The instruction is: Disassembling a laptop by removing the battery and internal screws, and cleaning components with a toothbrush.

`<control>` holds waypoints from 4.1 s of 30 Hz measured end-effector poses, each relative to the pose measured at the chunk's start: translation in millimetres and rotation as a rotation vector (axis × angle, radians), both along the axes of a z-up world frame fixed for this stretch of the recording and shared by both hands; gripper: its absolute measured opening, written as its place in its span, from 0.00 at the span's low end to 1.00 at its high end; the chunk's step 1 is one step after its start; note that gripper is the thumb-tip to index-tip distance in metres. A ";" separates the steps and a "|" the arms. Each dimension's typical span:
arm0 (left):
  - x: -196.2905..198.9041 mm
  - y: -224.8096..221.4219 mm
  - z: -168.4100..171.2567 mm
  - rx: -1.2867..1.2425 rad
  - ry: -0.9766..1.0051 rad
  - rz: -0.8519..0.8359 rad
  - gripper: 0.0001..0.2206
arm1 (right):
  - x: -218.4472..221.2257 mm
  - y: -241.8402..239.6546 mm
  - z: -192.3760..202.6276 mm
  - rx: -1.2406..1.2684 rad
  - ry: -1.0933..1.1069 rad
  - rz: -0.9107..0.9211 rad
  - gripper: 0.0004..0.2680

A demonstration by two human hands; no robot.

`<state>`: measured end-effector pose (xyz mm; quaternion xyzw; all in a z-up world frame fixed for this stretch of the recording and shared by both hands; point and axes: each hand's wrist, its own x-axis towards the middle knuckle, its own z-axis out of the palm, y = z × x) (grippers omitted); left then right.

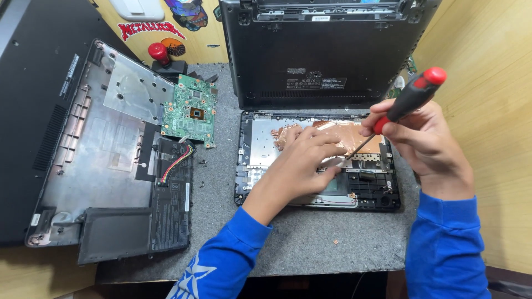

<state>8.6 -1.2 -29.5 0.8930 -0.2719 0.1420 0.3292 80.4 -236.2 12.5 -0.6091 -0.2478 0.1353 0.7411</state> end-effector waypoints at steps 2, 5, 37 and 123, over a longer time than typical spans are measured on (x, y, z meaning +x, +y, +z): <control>-0.7 -2.5 -1.0 0.042 0.014 -0.003 0.11 | -0.2 -0.6 -0.5 0.025 0.026 -0.018 0.13; -0.2 -11.1 -12.8 0.095 -0.047 0.012 0.08 | 0.0 0.9 0.1 0.050 0.046 -0.044 0.14; -67.3 77.0 17.5 0.322 -0.232 0.781 0.07 | 6.4 8.3 2.9 0.006 0.164 -0.368 0.09; 0.6 -5.6 -30.7 -0.489 0.118 0.045 0.07 | -10.8 53.2 -7.4 0.032 -0.275 0.130 0.16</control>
